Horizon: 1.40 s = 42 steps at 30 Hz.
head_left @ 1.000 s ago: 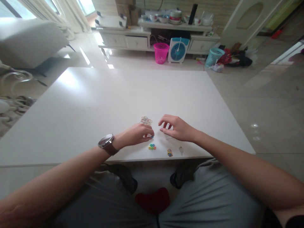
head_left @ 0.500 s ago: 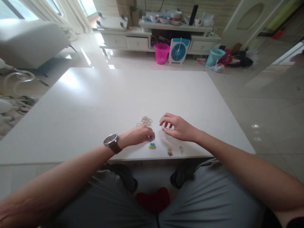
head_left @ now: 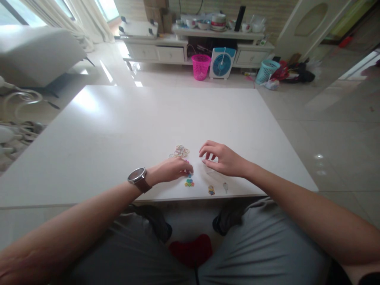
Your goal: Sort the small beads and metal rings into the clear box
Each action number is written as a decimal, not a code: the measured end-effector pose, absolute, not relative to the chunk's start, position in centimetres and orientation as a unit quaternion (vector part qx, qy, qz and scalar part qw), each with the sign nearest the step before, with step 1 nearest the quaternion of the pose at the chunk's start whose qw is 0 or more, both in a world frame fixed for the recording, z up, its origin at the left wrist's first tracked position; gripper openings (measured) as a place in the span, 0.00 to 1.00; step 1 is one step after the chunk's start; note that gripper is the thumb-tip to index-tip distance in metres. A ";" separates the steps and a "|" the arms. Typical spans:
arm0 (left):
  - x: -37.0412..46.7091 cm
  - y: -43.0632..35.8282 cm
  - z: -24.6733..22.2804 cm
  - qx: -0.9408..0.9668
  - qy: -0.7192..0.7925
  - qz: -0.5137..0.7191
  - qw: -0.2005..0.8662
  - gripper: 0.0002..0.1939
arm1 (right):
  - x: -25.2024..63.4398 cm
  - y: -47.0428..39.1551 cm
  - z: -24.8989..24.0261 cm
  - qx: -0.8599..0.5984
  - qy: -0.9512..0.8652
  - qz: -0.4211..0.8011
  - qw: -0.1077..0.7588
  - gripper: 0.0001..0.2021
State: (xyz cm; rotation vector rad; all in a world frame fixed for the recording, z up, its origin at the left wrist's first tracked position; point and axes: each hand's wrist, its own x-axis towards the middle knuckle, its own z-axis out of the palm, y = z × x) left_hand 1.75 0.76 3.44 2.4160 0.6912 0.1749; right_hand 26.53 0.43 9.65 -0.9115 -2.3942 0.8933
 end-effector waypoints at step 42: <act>5.3 -7.1 7.8 0.879 0.266 0.051 0.393 0.14 | 23.9 -3.8 11.6 -0.316 -0.911 0.263 0.038 0.18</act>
